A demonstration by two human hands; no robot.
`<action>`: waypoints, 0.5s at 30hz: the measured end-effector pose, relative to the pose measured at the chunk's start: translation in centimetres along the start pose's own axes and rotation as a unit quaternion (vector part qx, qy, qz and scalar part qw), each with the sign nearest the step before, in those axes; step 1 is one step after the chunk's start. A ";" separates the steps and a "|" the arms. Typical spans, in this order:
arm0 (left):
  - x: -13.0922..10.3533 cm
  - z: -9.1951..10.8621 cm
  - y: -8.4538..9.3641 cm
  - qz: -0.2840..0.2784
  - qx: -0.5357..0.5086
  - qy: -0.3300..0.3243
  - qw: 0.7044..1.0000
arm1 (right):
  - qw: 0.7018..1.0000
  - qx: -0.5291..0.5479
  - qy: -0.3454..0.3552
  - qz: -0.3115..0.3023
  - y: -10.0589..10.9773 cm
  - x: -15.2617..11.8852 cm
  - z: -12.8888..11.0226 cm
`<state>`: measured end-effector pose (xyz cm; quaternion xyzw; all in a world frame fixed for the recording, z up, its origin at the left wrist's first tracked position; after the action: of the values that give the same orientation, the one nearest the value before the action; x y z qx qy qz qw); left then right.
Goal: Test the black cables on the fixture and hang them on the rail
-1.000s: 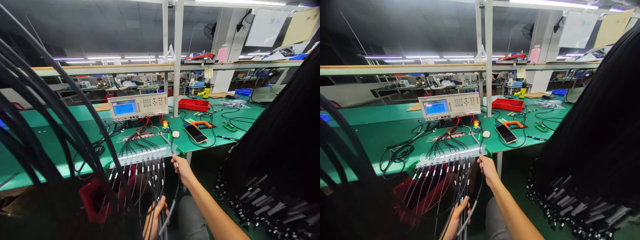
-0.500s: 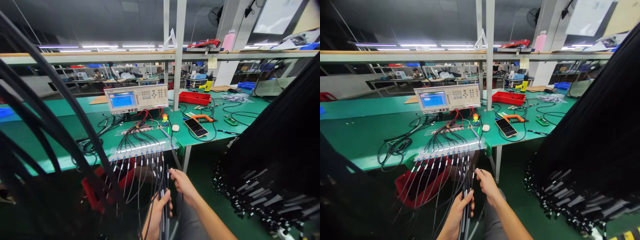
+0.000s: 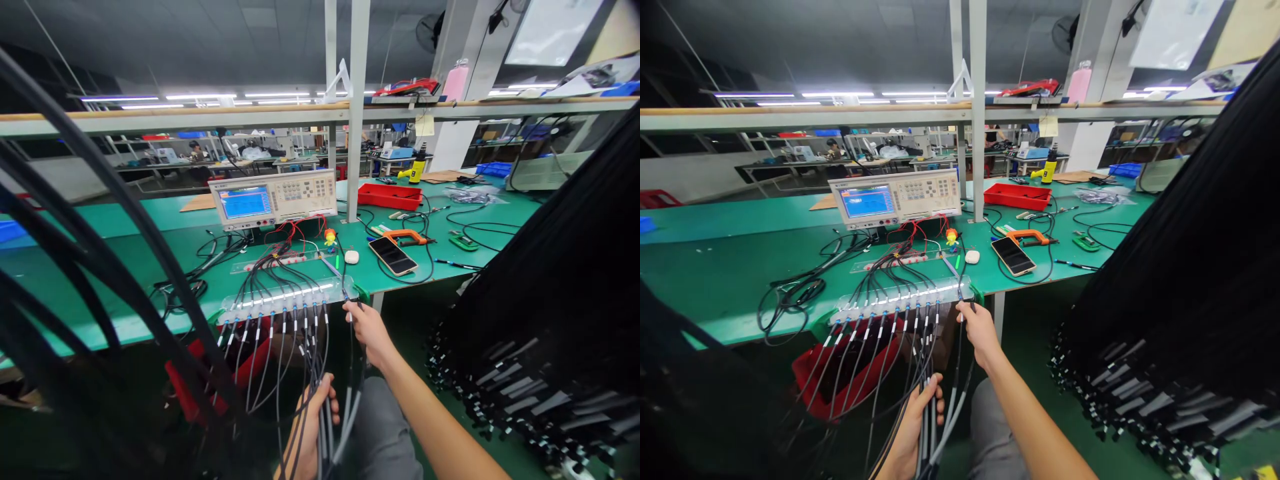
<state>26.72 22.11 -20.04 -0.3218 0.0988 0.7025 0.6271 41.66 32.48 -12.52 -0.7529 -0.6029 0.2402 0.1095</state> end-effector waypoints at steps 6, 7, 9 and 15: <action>-0.3 -0.2 -0.3 -0.011 0.004 0.023 1.000 | 1.000 0.010 -0.007 -0.002 0.1 0.3 0.2; -0.3 -0.2 -0.3 -0.012 0.004 0.021 1.000 | 1.000 0.009 -0.008 0.000 0.1 0.3 0.3; -0.3 -0.1 -0.3 -0.014 0.000 0.018 1.000 | 1.000 0.007 -0.008 0.001 0.1 0.4 0.2; -0.6 0.0 -0.3 -0.016 -0.010 0.024 1.000 | 1.000 -0.006 -0.003 0.008 -0.3 0.2 0.4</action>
<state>27.04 21.70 -19.65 -0.3457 0.1018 0.6857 0.6324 41.24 32.63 -12.82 -0.7576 -0.5986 0.2396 0.1010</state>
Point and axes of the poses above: each hand's wrist, its own x-axis towards the middle knuckle, its own y-axis out of the back of the hand, z = x × y, the point moved 4 cm from there along x, towards the middle knuckle, and after that the axes turned 10 degrees about x, right-handed, at the moved point
